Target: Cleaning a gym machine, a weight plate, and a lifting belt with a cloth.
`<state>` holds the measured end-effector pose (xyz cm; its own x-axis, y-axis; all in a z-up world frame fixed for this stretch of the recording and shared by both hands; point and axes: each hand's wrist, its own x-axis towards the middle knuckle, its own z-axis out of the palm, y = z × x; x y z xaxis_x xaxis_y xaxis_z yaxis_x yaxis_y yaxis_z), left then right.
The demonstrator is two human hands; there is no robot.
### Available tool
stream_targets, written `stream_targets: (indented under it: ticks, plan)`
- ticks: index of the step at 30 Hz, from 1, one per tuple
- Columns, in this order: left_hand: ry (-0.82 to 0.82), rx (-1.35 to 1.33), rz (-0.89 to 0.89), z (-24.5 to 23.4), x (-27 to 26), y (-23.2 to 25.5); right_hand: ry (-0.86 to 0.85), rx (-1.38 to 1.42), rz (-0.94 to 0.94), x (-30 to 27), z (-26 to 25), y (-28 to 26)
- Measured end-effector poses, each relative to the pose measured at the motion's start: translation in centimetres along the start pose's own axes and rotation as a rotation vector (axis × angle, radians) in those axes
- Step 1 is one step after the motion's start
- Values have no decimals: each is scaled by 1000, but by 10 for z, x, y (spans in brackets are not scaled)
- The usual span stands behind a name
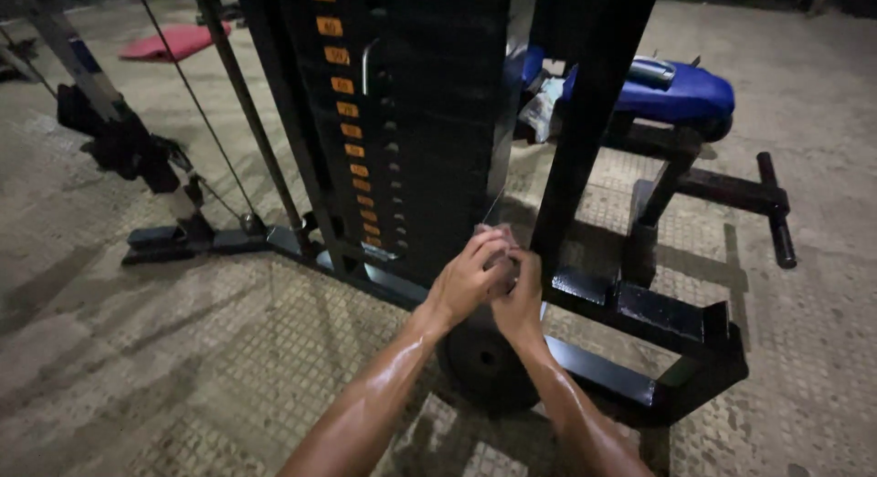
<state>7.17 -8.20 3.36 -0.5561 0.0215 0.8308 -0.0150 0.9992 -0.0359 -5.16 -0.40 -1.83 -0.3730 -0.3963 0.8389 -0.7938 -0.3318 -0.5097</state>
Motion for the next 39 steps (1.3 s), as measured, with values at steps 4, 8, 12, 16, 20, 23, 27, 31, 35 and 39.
stream_targets:
  ticks: [4,8,12,16,20,23,27,31,35,39]
  plan:
    - [4,17,-48,-10,-2,-2,-20,50,-12,3,16,-5]
    - [1,-72,-96,10,-27,-26,-150,68,11,1,32,-11]
    - [9,-123,-90,8,-32,-26,-251,65,45,-3,31,-9]
    - [71,-182,-106,25,-40,-28,-276,51,23,-8,31,7]
    - [42,-93,-95,29,-41,-25,-326,123,95,-9,24,8]
    - [31,-68,-103,18,-31,-16,-371,215,188,-13,25,22]
    - [-20,-30,-116,-10,-8,-2,-385,330,212,-7,19,18]
    - [47,-131,-87,10,-23,-17,-316,249,60,-16,27,24]
    - [-85,-176,-112,41,-56,-30,-413,173,371,-43,45,58]
    - [-150,-269,-129,51,-61,-29,-481,492,355,-65,65,119]
